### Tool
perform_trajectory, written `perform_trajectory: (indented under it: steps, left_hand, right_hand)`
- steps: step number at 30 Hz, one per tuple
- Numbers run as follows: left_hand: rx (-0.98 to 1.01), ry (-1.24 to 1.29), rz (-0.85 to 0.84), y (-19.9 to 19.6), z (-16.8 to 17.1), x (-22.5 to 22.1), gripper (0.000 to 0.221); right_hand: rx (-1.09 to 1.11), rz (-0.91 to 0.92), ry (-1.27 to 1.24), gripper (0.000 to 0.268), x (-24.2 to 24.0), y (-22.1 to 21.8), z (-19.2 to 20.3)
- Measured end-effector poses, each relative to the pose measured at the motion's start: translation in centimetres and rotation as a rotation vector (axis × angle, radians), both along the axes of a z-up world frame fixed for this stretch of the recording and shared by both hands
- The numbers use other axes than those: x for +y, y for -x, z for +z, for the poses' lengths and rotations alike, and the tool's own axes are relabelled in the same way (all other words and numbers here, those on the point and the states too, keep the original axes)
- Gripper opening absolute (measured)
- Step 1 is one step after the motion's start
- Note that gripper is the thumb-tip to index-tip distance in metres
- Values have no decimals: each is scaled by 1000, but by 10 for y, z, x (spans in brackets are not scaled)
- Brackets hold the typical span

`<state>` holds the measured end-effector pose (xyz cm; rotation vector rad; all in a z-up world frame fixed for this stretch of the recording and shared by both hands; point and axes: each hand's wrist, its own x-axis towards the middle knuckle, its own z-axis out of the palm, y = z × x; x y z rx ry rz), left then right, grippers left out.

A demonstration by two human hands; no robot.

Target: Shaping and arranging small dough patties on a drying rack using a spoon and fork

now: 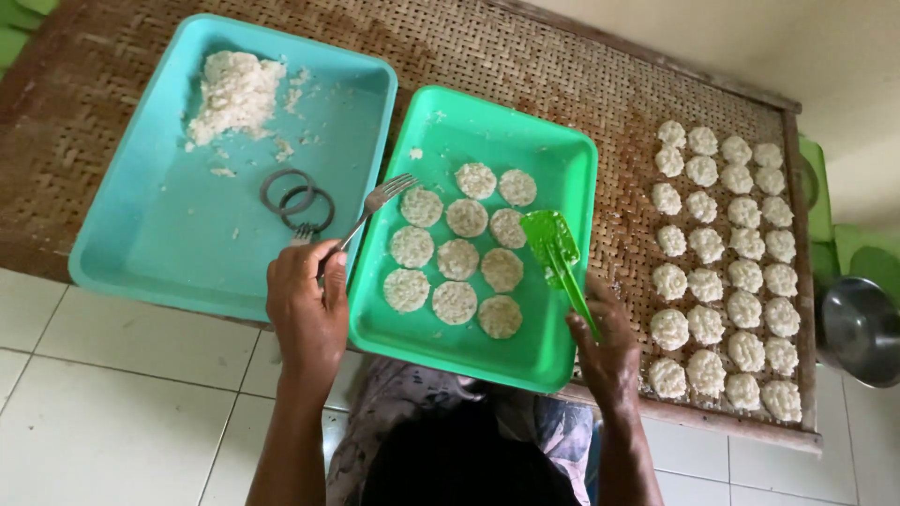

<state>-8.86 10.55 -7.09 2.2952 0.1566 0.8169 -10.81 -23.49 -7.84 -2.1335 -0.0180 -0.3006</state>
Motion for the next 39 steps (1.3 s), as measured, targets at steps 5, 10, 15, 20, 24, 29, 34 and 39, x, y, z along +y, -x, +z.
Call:
perform_trajectory:
  steps: [5,10,15,20,24,29,34,39]
  left_hand:
    - [4,70,-12,16,17,6,15]
    - [0,90,-7,16,14,4,16]
    - [35,183,-51,19,18,7,18]
    - [66,185,-27,18,14,4,16]
    - [87,196,-38,17,18,7,15]
    - [99,222,-39,18,18,9,16]
    - [112,247,-30,20,19,12,17]
    - [113,212,-28,21,20,14,18]
  right_hand:
    - [-50,-26,322,30,-30,-15,18]
    - [-118,114,496,21,-20,-69,65]
    - [141,236,389,29,17,-136,96]
    - [271,255,396,30,38,-177,74]
    - [285,248,454,28,40,-202,49]
    - [412,235,195,29,49,-216,40]
    - [402,321,39,30,56,-211,46]
    - [391,461,87,29,52,-201,71]
